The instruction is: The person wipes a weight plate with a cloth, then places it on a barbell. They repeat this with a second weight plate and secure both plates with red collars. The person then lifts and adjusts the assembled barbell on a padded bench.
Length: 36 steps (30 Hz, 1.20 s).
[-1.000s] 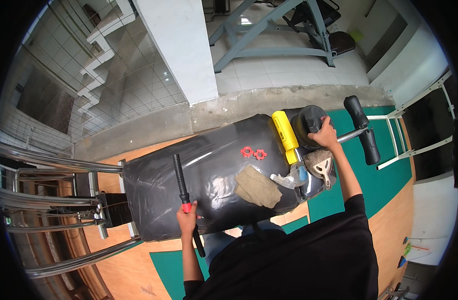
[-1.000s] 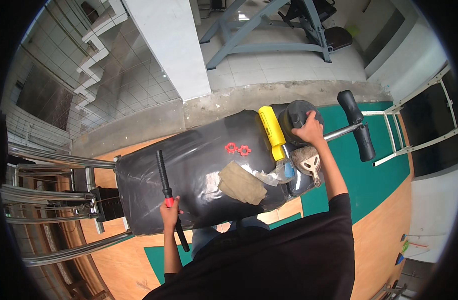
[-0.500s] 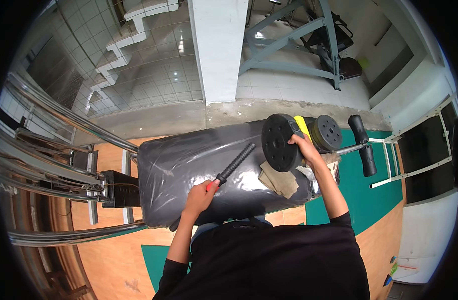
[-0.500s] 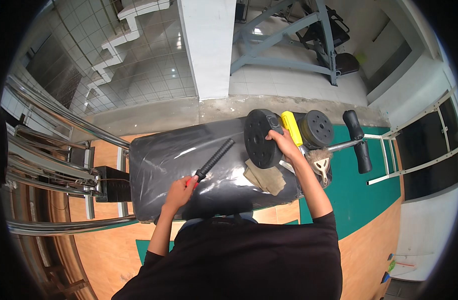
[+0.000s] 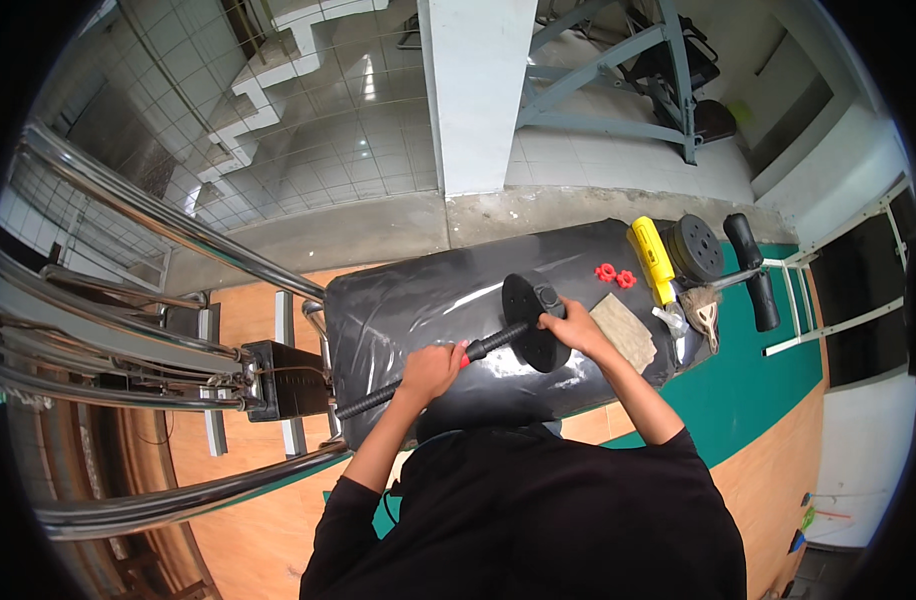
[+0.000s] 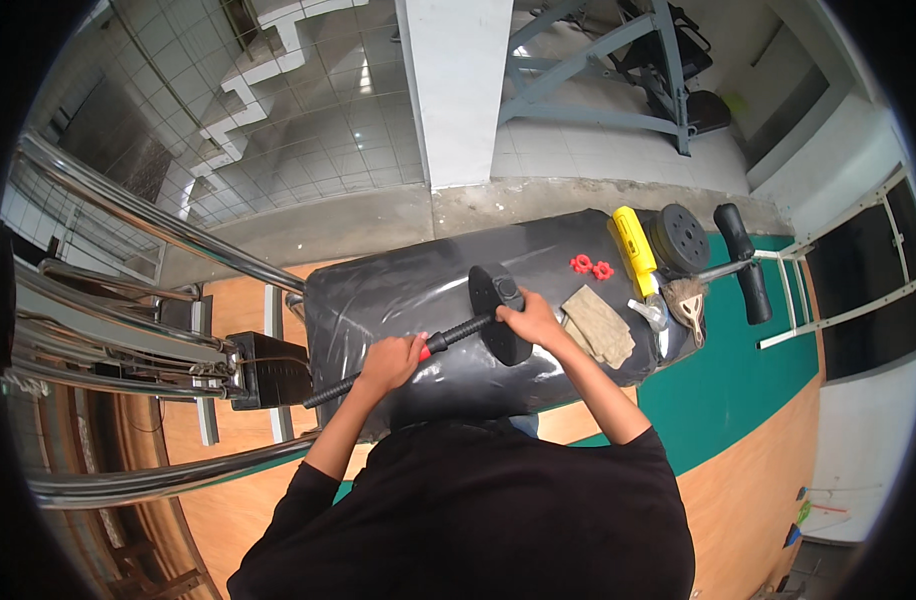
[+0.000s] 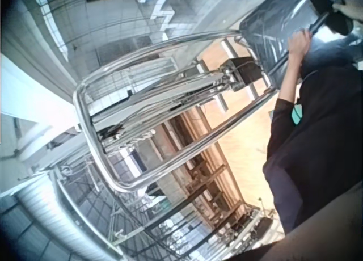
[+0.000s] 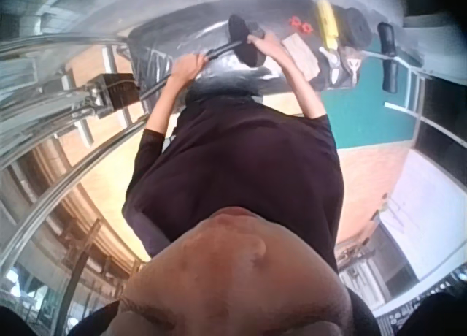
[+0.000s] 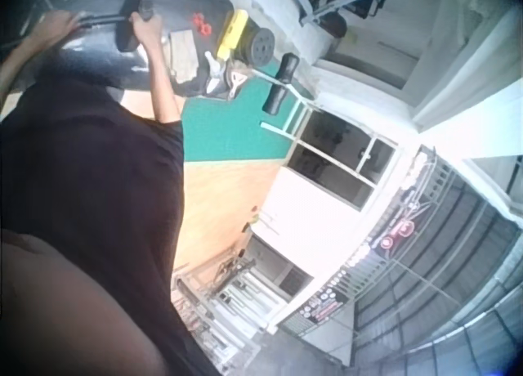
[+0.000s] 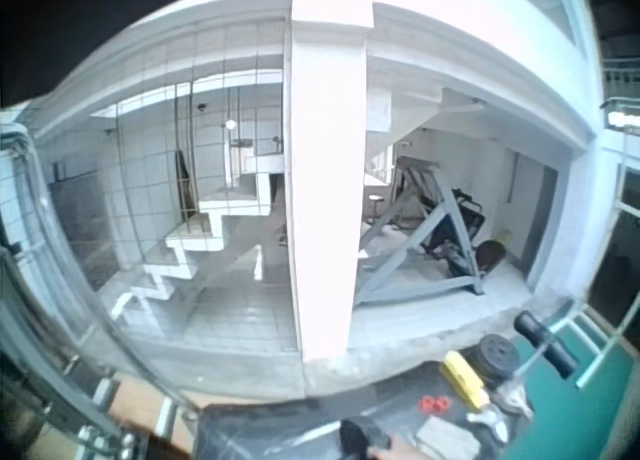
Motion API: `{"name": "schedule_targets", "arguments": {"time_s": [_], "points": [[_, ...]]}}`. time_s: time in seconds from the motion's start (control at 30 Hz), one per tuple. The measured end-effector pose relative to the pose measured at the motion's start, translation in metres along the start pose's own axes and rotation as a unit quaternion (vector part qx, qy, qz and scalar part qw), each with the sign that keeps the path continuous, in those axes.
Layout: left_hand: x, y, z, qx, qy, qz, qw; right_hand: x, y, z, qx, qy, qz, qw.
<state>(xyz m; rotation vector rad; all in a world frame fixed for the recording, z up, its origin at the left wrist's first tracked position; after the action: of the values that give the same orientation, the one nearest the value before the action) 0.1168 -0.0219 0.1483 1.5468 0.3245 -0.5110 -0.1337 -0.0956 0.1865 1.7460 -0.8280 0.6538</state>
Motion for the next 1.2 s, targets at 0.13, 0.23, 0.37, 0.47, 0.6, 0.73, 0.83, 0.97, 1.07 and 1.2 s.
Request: {"name": "schedule_targets", "arguments": {"time_s": [0.13, 0.23, 0.37, 0.47, 0.6, 0.73, 0.83, 0.97, 1.07, 1.2], "points": [[0.007, -0.041, 0.016, 0.048, -0.043, 0.007, 0.998, -0.031, -0.054, -0.028, -0.098, 0.012, -0.280, 0.955], [-0.006, -0.060, 0.023, 0.072, -0.036, -0.017, 0.997, -0.037, -0.066, -0.049, -0.084, 0.041, -0.047, 0.995], [-0.009, -0.081, 0.040, 0.081, -0.044, -0.032, 0.995, -0.040, -0.061, -0.061, -0.090, 0.032, 0.012, 0.995], [-0.008, -0.090, 0.050, 0.071, -0.014, -0.034, 0.997, -0.041, -0.060, -0.061, -0.088, 0.022, 0.029, 0.995], [0.011, -0.102, 0.056, 0.011, 0.004, -0.004, 1.000, -0.041, -0.062, -0.057, -0.056, 0.014, 0.078, 0.995], [0.020, -0.107, 0.054, -0.025, 0.019, 0.010, 0.999, -0.048, -0.051, -0.059, -0.036, 0.013, 0.104, 0.994], [0.025, -0.109, 0.052, -0.047, 0.036, 0.020, 0.998, -0.051, -0.023, -0.056, -0.027, 0.043, 0.146, 0.988], [0.043, -0.115, 0.046, -0.062, 0.043, 0.058, 0.995, -0.050, 0.070, -0.040, -0.081, 0.096, 0.187, 0.974], [0.029, -0.109, 0.042, -0.066, 0.024, 0.092, 0.993, -0.097, 0.154, 0.000, -0.214, 0.093, 0.117, 0.965], [0.032, -0.115, 0.046, -0.019, 0.015, 0.057, 0.998, -0.229, 0.254, 0.074, -0.343, 0.044, -0.074, 0.936]]}}
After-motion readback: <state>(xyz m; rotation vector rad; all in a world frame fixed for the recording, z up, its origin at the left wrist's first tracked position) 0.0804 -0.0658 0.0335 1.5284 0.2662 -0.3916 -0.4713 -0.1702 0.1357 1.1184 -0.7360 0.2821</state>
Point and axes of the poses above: each hand's wrist, its own z-axis towards the middle knuckle, its own y-axis out of the back of the hand, x = y × z, the point moved 2 cm from there along z, towards the middle knuckle, and after that the axes turned 8 degrees about -x, right-handed, at the moved point
